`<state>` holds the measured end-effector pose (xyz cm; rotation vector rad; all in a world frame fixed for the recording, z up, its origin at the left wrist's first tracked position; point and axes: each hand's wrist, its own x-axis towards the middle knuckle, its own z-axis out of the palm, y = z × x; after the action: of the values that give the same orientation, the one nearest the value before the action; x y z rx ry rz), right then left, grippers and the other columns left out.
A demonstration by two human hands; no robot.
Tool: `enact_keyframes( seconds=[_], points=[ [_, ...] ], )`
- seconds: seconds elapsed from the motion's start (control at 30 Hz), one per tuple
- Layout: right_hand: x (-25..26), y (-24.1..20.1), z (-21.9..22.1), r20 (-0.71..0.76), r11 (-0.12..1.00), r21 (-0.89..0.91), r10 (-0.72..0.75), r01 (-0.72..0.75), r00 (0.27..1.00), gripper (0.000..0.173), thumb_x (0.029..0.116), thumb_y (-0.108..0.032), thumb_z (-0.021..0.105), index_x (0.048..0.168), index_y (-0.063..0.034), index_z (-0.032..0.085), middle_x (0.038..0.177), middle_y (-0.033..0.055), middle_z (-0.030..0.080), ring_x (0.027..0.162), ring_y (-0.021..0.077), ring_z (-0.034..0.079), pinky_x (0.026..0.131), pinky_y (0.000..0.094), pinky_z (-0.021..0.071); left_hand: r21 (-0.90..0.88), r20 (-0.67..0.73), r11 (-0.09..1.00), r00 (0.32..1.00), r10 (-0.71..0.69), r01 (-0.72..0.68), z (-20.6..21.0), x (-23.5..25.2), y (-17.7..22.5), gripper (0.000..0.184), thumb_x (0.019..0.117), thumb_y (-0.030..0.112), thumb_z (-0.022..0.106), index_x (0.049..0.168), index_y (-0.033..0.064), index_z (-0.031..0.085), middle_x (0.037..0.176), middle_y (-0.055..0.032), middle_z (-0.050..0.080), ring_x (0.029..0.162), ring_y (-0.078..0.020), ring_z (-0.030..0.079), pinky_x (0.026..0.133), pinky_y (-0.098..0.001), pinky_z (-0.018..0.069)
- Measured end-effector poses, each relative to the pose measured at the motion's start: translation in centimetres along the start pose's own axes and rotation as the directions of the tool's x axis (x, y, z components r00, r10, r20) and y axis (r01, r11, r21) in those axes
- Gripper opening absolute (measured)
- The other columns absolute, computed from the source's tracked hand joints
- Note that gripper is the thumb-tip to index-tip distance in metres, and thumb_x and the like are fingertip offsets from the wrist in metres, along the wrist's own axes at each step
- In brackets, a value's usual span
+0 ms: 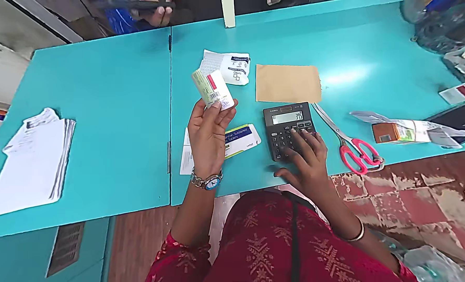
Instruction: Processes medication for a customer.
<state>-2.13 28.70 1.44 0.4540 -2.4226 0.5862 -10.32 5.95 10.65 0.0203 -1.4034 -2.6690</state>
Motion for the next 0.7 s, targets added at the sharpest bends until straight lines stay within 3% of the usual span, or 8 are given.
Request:
enact_keyframes(
  seconds=[0.13, 0.23, 0.33, 0.4, 0.53, 0.63, 0.7],
  points=[
    [-0.2, 0.1, -0.2, -0.033, 0.999, -0.020, 0.043, -0.044, 0.999, 0.063, 0.0993, -0.070, 0.040, 0.104, -0.0130, 0.067, 0.137, 0.0192, 0.062, 0.137, 0.0407, 0.048, 0.118, 0.0580, 0.0274, -0.005, -0.007, 1.000, 1.000, 0.001, -0.001, 0.0, 0.0, 0.1, 0.026, 0.1079, 0.010, 0.046, 0.132, 0.0095, 0.055, 0.123, -0.0102, 0.068, 0.104, -0.0175, 0.072, 0.092, -0.0292, 0.0596],
    [-0.3, 0.1, -0.5, -0.005, 0.998, -0.041, 0.041, -0.042, 0.999, 0.065, 0.0985, -0.070, 0.041, 0.103, -0.0142, 0.073, 0.138, 0.0196, 0.063, 0.139, 0.0459, 0.046, 0.116, 0.0656, 0.0257, -0.002, -0.004, 1.000, 1.000, 0.004, -0.004, 0.0, 0.1, 0.0, 0.025, 0.1077, 0.009, 0.046, 0.131, 0.0091, 0.055, 0.122, -0.0097, 0.069, 0.105, -0.0173, 0.072, 0.092, -0.0294, 0.0597],
    [-0.5, -0.6, -0.8, 0.016, 0.999, -0.039, -0.015, 0.016, 1.000, 0.062, 0.0986, -0.072, 0.037, 0.106, -0.0202, 0.070, 0.142, 0.0151, 0.059, 0.142, 0.0397, 0.042, 0.119, 0.0616, 0.0227, -0.011, -0.002, 1.000, 1.000, 0.004, -0.004, -0.1, 0.2, -0.1, 0.024, 0.1075, 0.009, 0.046, 0.130, 0.0087, 0.056, 0.120, -0.0100, 0.069, 0.105, -0.0179, 0.072, 0.093, -0.0300, 0.0594],
    [-0.8, -0.9, -0.8, 0.033, 0.999, -0.028, -0.037, 0.038, 0.999, 0.061, 0.0982, -0.072, 0.038, 0.108, -0.0217, 0.072, 0.143, 0.0158, 0.059, 0.142, 0.0415, 0.043, 0.118, 0.0640, 0.0227, -0.006, -0.008, 1.000, 1.000, -0.002, 0.002, -0.1, 0.2, -0.2, 0.024, 0.1075, 0.009, 0.045, 0.129, 0.0087, 0.056, 0.119, -0.0101, 0.070, 0.104, -0.0181, 0.073, 0.092, -0.0301, 0.0598],
    [-1.0, 0.3, -2.4, -0.065, 0.993, -0.110, 0.032, -0.039, 0.997, 0.059, 0.0985, -0.072, 0.038, 0.108, -0.0214, 0.066, 0.141, 0.0155, 0.058, 0.142, 0.0378, 0.043, 0.119, 0.0604, 0.0228, -0.011, 0.008, 1.000, 1.000, -0.019, 0.020, -0.1, 0.3, -0.2, 0.023, 0.1076, 0.008, 0.044, 0.127, 0.0078, 0.057, 0.116, -0.0108, 0.071, 0.100, -0.0185, 0.074, 0.090, -0.0308, 0.0609],
    [-1.4, 1.4, -2.7, -0.007, 0.981, -0.136, 0.137, -0.137, 0.991, 0.063, 0.0977, -0.071, 0.042, 0.108, -0.0181, 0.075, 0.138, 0.0268, 0.060, 0.136, 0.0549, 0.045, 0.113, 0.0725, 0.0256, 0.082, 0.107, 0.995, 0.992, -0.070, 0.061, -0.3, 0.2, -0.5, 0.024, 0.1063, 0.008, 0.046, 0.126, 0.0093, 0.059, 0.112, -0.0065, 0.072, 0.094, -0.0158, 0.074, 0.086, -0.0308, 0.0618],
    [-1.5, 1.4, -3.1, -0.022, 0.983, -0.105, 0.147, -0.149, 0.989, 0.063, 0.0980, -0.071, 0.041, 0.107, -0.0179, 0.074, 0.139, 0.0267, 0.058, 0.138, 0.0511, 0.044, 0.115, 0.0671, 0.0263, 0.260, 0.245, 0.963, 0.960, -0.133, 0.068, -0.5, -0.1, -0.8, 0.026, 0.1036, 0.007, 0.051, 0.127, 0.0074, 0.060, 0.108, -0.0041, 0.073, 0.090, -0.0135, 0.073, 0.082, -0.0308, 0.0624]
  ],
)
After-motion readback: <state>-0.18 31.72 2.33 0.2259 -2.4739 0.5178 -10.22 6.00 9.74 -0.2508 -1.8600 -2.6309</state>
